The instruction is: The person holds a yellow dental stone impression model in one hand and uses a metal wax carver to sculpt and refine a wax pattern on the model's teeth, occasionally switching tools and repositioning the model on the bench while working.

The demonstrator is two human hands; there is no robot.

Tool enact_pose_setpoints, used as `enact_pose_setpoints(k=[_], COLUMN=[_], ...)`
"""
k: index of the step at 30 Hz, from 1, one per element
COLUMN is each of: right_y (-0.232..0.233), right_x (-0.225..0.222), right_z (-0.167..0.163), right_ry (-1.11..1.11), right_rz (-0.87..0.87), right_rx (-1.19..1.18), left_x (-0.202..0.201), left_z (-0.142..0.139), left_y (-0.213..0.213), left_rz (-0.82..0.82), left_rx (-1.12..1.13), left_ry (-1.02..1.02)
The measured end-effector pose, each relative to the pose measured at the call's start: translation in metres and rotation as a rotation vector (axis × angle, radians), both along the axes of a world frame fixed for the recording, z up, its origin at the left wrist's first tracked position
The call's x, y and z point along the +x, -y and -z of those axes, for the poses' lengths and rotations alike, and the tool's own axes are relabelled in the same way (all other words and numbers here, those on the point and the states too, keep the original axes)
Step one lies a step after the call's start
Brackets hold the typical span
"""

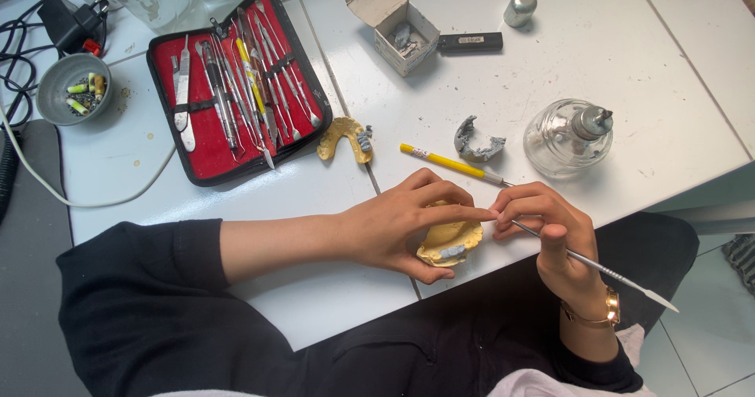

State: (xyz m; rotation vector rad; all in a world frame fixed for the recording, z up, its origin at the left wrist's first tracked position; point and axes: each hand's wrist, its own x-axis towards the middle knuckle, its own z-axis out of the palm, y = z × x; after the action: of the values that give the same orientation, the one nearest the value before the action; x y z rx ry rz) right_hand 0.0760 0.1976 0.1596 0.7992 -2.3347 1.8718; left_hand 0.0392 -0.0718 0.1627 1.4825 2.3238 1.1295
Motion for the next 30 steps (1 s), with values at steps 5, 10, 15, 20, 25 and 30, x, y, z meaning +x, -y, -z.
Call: enact_pose_setpoints(k=[5, 10, 15, 20, 25, 30], right_y=[0.001, 0.001, -0.001, -0.004, -0.009, -0.008], right_x=[0.0, 0.001, 0.001, 0.0, -0.001, -0.002], right_z=[-0.001, 0.001, 0.004, 0.009, 0.011, 0.009], right_ry=[-0.009, -0.022, -0.032, -0.029, 0.066, 0.019], right_rz=[-0.008, 0.002, 0.01, 0.022, -0.018, -0.025], right_rx=[-0.011, 0.004, 0.012, 0.042, -0.043, 0.014], left_x=[-0.001, 0.0, -0.001, -0.001, -0.003, -0.003], left_z=[0.0, 0.001, 0.0, 0.0, 0.001, 0.002], left_y=[0.0, 0.001, 0.0, 0.001, 0.0, 0.003], left_rz=[0.003, 0.001, 0.0, -0.001, 0.001, 0.002], left_rx=[0.009, 0.008, 0.003, -0.002, 0.007, 0.019], left_ry=[-0.019, -0.016, -0.003, 0.005, 0.014, 0.015])
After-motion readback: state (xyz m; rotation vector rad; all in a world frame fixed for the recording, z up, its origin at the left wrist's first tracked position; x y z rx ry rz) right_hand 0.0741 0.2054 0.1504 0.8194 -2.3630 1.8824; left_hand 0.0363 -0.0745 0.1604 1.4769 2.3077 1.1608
